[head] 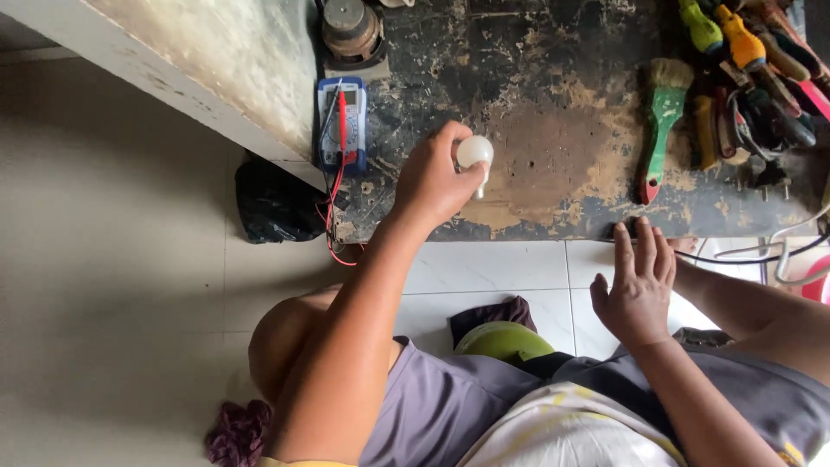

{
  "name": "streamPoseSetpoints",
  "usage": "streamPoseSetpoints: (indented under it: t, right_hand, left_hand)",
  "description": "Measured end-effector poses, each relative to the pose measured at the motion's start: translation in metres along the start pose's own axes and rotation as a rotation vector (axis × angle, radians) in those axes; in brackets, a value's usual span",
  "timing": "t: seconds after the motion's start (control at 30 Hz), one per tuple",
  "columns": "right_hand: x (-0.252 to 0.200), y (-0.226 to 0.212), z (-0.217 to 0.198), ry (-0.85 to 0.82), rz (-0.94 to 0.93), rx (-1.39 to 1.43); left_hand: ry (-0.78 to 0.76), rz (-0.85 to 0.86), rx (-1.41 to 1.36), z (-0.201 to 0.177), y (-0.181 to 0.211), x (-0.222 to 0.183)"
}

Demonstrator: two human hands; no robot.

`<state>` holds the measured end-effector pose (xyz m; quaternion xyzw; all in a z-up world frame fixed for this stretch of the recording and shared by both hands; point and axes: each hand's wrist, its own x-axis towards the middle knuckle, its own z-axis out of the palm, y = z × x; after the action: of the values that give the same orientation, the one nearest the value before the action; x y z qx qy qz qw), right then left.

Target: The person cleans a workbench with a brush and then inspects and handles a light bulb and its socket.

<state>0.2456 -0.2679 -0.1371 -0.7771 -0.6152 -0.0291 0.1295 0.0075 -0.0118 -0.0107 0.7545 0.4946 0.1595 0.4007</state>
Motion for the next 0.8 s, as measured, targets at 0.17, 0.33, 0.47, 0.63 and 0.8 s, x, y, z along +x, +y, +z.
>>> streamPoseSetpoints:
  t: [0.17,0.33,0.47,0.63,0.8]
  right_hand:
    - [0.001,0.003,0.009,0.133,-0.053,0.072]
    - [-0.001,0.008,0.018,0.146,-0.047,0.081]
    - [-0.001,0.009,0.021,0.16,-0.054,0.088]
    - [0.001,0.012,0.023,0.183,-0.075,0.103]
    - [0.0,0.012,0.024,0.2,-0.092,0.099]
  left_hand:
    - [0.076,0.074,-0.038,0.002,0.003,-0.001]
    - [0.046,0.083,0.034,0.012,-0.002,0.004]
    - [-0.015,0.04,0.121,0.011,0.003,0.003]
    - [-0.02,0.069,0.15,0.007,0.007,0.004]
    - [-0.027,0.119,0.167,0.003,0.014,0.0]
